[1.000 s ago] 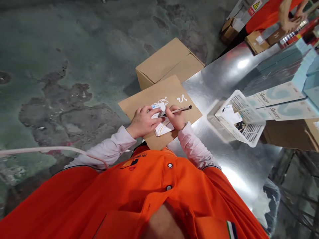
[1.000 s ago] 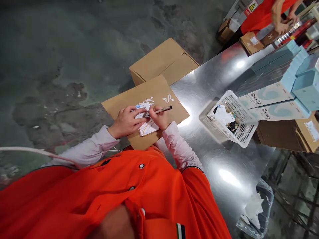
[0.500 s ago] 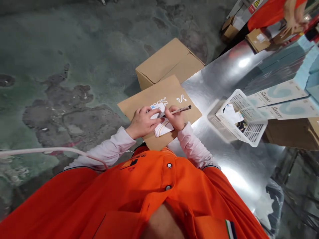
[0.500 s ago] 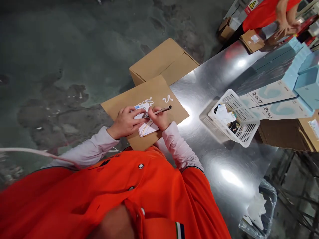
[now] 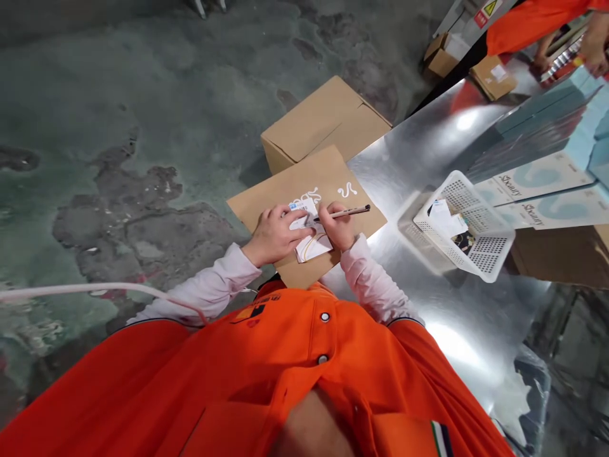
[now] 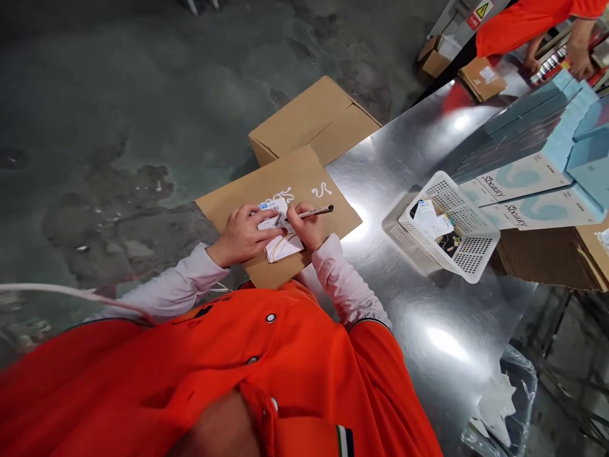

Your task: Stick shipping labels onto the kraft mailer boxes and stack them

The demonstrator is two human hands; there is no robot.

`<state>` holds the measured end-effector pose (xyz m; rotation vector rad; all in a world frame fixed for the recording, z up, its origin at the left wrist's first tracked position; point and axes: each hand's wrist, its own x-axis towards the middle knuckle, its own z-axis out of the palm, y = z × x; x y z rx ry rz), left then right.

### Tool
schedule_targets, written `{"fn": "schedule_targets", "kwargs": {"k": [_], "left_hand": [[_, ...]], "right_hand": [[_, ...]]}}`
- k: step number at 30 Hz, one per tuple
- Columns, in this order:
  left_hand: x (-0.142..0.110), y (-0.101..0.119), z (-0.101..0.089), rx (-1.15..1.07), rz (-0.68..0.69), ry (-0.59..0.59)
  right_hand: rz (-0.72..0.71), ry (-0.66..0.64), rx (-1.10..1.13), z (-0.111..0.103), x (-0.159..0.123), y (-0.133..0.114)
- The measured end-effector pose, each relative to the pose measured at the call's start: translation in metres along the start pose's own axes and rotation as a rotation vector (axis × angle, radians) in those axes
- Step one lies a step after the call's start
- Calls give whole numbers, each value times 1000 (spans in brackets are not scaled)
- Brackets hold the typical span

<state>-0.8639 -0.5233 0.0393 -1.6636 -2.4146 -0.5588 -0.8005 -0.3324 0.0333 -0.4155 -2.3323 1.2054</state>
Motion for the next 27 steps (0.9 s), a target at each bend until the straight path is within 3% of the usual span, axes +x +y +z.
{"fn": "schedule_targets", "kwargs": {"k": [27], "left_hand": [[1,3,-2,5,-13,19]], "right_hand": [[64,-27,-4,-1,0,-9]]}}
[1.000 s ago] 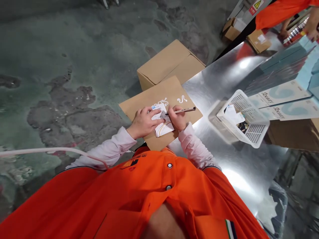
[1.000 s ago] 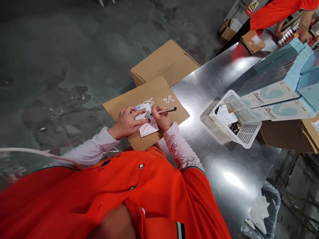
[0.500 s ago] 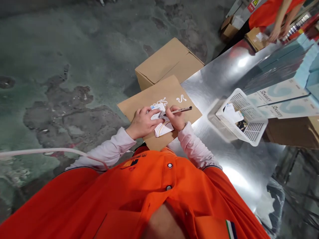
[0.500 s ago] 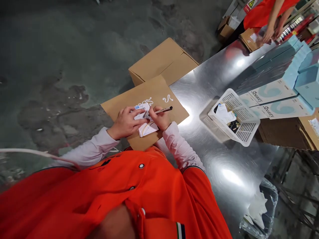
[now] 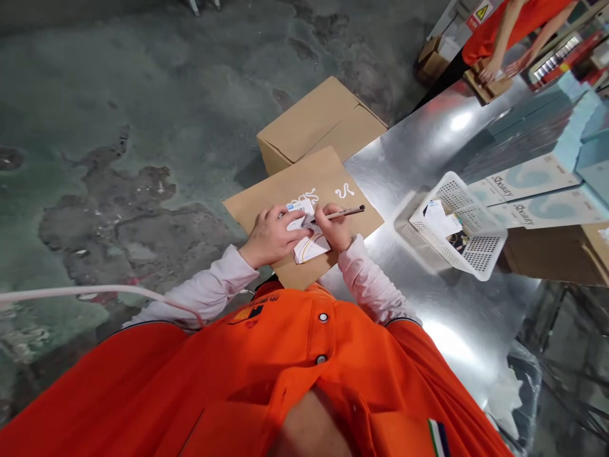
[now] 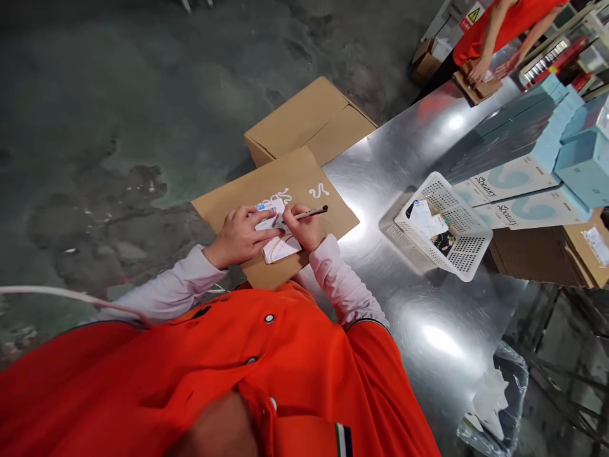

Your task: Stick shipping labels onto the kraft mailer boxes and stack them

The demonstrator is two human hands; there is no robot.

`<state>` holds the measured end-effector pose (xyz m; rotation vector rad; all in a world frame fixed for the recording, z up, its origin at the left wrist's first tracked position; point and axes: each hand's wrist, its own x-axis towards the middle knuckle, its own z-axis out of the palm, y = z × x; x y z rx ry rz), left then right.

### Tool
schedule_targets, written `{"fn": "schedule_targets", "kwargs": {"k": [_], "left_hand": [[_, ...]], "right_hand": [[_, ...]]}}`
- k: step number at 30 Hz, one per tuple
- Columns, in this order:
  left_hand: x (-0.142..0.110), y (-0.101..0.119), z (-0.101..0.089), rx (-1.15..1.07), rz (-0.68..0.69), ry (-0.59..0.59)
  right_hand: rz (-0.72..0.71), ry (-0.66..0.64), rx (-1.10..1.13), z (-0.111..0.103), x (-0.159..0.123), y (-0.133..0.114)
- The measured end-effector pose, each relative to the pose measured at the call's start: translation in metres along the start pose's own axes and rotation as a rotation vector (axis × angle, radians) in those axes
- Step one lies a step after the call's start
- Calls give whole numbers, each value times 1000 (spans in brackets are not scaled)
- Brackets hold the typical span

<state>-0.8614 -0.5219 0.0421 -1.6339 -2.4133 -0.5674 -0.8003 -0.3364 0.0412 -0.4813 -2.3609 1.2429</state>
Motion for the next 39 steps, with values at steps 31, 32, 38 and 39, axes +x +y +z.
{"fn": "schedule_targets", "kwargs": {"k": [31,32,38,39], "left_hand": [[-1,-2,3,-86,-37,-49],[-1,-2,3,-89,-42,-53],[0,-2,1,-52,-21,-56],[0,-2,1,-46,-17,-53]], "right_hand": [[45,141,-14,-6,2,3],[53,161,-23,-7,1,3],[24,110,-44,-6,2,8],[18,99,-44,-5,2,9]]}}
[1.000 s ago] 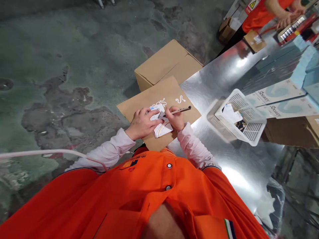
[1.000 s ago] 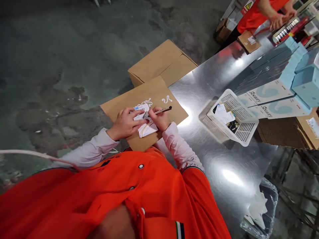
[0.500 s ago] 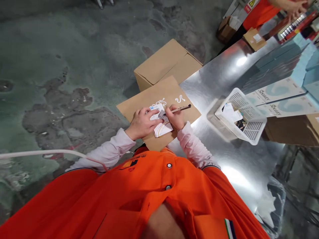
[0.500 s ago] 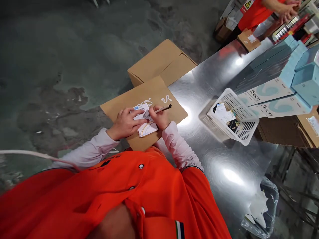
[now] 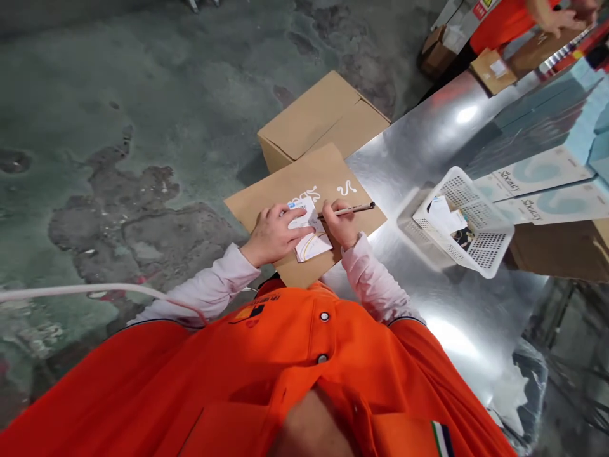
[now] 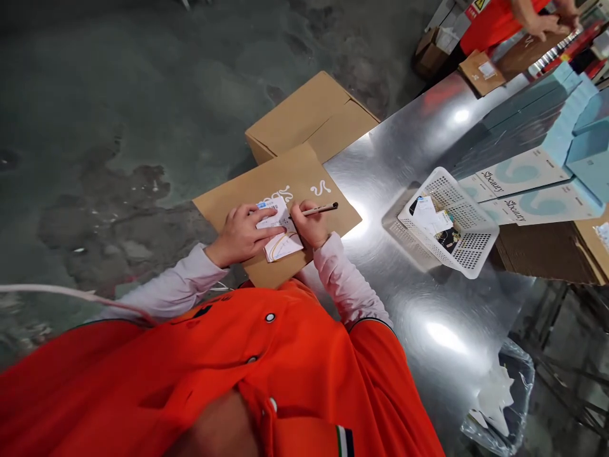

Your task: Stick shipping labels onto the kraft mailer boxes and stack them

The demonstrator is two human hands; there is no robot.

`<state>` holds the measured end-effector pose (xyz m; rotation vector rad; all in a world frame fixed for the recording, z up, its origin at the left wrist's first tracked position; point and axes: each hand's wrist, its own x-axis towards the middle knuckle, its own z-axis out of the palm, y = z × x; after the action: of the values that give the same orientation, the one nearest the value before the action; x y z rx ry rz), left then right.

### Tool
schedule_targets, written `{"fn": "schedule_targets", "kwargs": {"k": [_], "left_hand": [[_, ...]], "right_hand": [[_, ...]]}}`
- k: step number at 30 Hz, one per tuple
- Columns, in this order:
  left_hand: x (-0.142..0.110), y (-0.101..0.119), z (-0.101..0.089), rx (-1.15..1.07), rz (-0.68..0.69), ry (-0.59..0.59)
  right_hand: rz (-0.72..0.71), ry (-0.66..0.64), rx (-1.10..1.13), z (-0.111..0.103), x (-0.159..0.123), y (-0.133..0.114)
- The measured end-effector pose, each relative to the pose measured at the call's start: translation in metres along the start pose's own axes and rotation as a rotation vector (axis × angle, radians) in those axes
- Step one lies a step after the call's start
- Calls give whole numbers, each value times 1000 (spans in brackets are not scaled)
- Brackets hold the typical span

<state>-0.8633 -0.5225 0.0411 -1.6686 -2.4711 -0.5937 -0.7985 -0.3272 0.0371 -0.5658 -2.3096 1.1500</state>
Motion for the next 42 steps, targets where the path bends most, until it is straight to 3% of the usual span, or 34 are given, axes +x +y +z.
{"fn": "schedule_targets", "kwargs": {"k": [18,24,27,29,33,36,39,42], "left_hand": [[1,-1,-1,-13,7,15],[2,0,2,-24,-7,12],[2,-5,3,-60,10,64],[1,-10,3,-128,35,112],[4,-20,-4,-165,-71,175],[17,-25,-15,-9,-196,10],[40,-27,-25,168,-189,-270],[62,-30,-30,279,-180,-466]], "right_hand": [[-29,-46,-5,1,1,2],[50,166,121,-1,5,4],[89,78,268,-6,3,0],[65,-4,245,-11,-6,-4],[-285,-231,-118,-21,-39,-12],[-460,-384,-324,-23,-59,-13],[-431,-432,-451,-23,-66,-7],[-475,-466,-500,-27,-68,4]]}}
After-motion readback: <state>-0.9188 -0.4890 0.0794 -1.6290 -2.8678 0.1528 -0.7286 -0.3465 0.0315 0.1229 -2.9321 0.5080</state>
